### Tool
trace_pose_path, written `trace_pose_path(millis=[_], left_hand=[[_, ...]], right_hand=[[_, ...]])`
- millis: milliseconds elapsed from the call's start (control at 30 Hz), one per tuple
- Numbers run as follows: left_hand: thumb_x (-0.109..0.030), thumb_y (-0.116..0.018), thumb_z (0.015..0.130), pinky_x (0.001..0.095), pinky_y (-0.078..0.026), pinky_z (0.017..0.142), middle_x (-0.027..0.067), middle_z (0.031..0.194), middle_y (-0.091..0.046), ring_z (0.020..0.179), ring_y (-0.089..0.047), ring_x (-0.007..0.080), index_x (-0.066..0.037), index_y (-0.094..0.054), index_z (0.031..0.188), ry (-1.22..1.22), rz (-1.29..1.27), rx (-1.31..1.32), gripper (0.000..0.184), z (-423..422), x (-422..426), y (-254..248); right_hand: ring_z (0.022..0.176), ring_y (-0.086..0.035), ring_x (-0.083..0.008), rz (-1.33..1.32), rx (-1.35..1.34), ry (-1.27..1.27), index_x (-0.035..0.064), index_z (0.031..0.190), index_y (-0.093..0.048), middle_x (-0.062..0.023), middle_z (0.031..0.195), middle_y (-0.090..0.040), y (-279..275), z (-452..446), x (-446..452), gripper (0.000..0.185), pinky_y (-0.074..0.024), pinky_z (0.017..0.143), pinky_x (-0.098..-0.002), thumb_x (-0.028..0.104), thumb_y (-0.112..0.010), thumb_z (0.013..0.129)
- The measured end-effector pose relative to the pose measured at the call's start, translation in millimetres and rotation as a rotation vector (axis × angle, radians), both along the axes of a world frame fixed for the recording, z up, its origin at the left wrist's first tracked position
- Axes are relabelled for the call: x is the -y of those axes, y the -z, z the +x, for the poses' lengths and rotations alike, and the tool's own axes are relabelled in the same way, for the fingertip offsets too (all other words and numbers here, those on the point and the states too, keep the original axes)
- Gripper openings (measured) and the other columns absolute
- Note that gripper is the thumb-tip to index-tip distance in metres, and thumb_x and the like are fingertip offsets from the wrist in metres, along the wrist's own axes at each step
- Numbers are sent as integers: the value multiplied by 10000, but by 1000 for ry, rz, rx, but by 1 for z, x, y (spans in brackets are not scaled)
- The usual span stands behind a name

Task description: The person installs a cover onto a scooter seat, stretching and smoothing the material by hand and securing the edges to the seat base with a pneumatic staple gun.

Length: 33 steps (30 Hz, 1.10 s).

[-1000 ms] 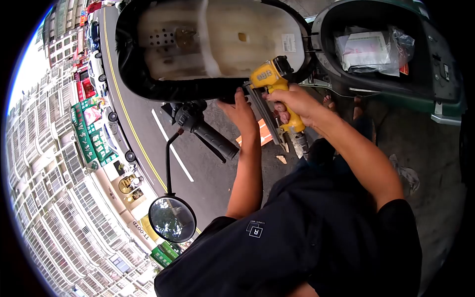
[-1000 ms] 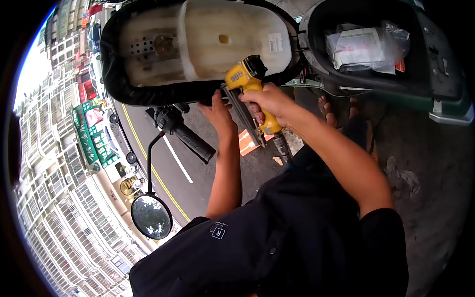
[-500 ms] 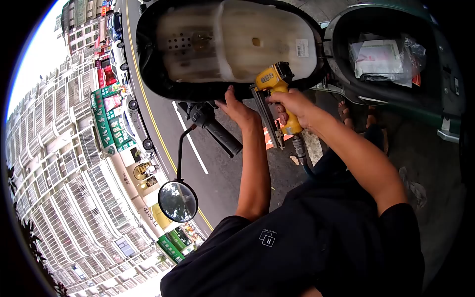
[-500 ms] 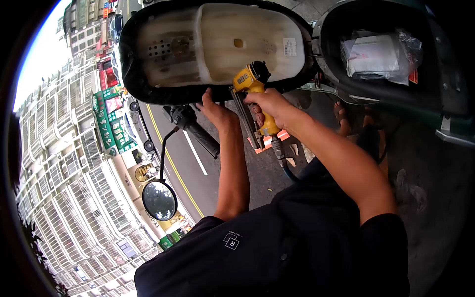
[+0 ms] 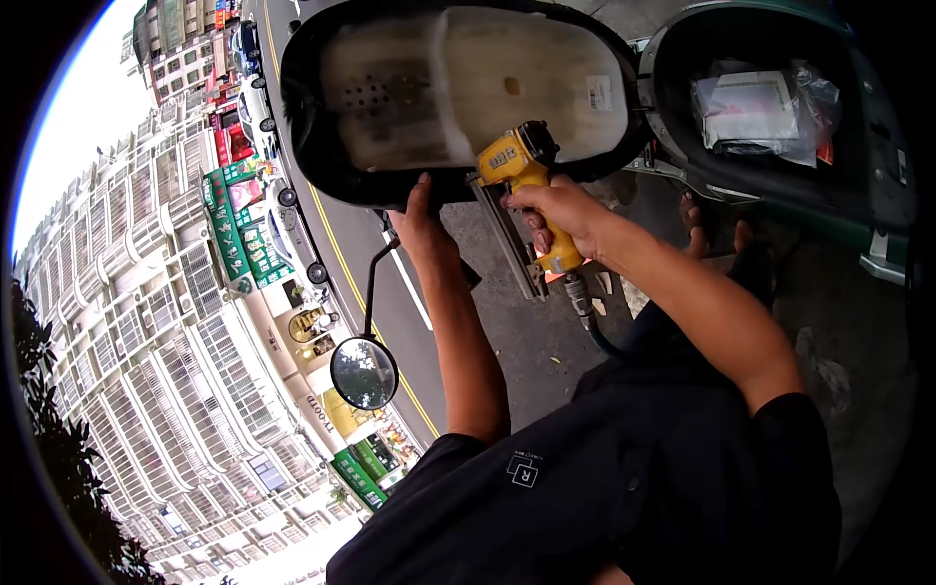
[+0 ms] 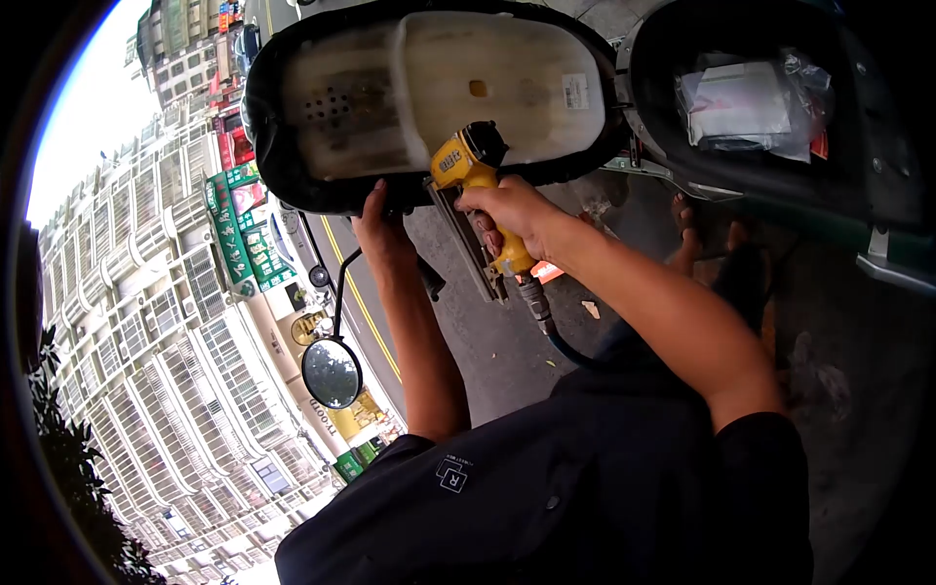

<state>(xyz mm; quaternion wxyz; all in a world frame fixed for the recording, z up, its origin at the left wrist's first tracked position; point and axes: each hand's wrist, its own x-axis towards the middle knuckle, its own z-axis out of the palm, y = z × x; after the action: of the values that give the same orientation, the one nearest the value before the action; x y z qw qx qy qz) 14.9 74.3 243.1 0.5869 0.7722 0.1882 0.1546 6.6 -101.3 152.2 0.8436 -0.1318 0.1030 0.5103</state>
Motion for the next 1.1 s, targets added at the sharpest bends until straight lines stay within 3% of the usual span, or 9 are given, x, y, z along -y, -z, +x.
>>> trace_pose_path(millis=[33, 200, 300, 567, 800, 833, 933, 1000, 1100], left_hand=[[-39, -611, 800, 341, -407, 964, 97, 1179, -545, 1087, -535, 211, -5, -447, 1287, -25, -25, -4, 515, 1, 0, 1], [-75, -636, 822, 340, -403, 973, 104, 1211, -536, 1108, -529, 212, -15, -427, 1315, -47, 43, -32, 539, 2, 9, -7], [-127, -646, 840, 339, -410, 965, 105, 1214, -532, 1107, -530, 210, -26, -399, 1333, 27, 62, -84, 561, 2, 8, -21], [-401, -509, 959, 315, -464, 836, 80, 1132, -533, 985, -555, 176, -58, -381, 1274, 45, -105, 88, 484, 13, -18, -35], [-457, -438, 977, 319, -446, 861, 64, 1103, -533, 995, -540, 171, -56, -401, 1241, 65, -166, 84, 481, 4, 10, -38], [-480, -395, 982, 334, -441, 882, 74, 1129, -531, 1015, -532, 181, -59, -388, 1267, 116, -73, 76, 509, 5, 7, -38], [-543, -272, 985, 376, -394, 980, 108, 1236, -515, 1109, -502, 217, -61, -359, 1349, 151, 40, 19, 610, 1, 11, -47], [-543, -247, 986, 395, -334, 1046, 123, 1311, -487, 1187, -466, 236, -60, -360, 1379, 54, -347, 132, 633, 2, 11, -47], [-529, -276, 989, 402, -319, 1054, 120, 1330, -479, 1212, -452, 247, -61, -382, 1367, 27, -281, 86, 611, -5, 8, -48]], right_hand=[[390, -430, -105, -27, 17, 18, 75, 806, -528, 13, 537, -436, 1, 1, -3, 139, -394, 409, -287, 187, -608, 828], [393, -426, -124, -69, 45, -4, 94, 722, -504, 7, 527, -430, -8, 3, 4, 169, -392, 426, -300, 186, -608, 817], [402, -391, -84, 12, -18, -57, 32, 963, -558, 28, 547, -413, -8, 8, 8, 195, -369, 408, -246, 173, -593, 833], [391, -429, -69, 89, 189, 24, 32, 977, -575, 25, 552, -444, -45, 11, 14, 202, -397, 409, -241, 183, -592, 843], [387, -437, -85, 43, 152, 7, 44, 952, -562, 25, 537, -443, -45, 12, 4, 191, -406, 412, -242, 207, -590, 858], [372, -441, -119, 96, 59, -24, 86, 692, -501, -3, 502, -440, -43, 17, 6, 204, -417, 419, -301, 189, -611, 829], [378, -433, -110, 121, 46, -71, 73, 803, -533, 6, 523, -437, -45, 21, 2, 150, -403, 428, -299, 194, -617, 826], [378, -432, -108, 109, 73, -42, 73, 804, -533, 6, 527, -439, -45, 25, 5, 146, -403, 428, -299, 191, -616, 827], [389, -428, -94, 94, 108, -36, 61, 920, -545, 25, 535, -433, -46, 14, 2, 157, -403, 441, -280, 190, -592, 843]])
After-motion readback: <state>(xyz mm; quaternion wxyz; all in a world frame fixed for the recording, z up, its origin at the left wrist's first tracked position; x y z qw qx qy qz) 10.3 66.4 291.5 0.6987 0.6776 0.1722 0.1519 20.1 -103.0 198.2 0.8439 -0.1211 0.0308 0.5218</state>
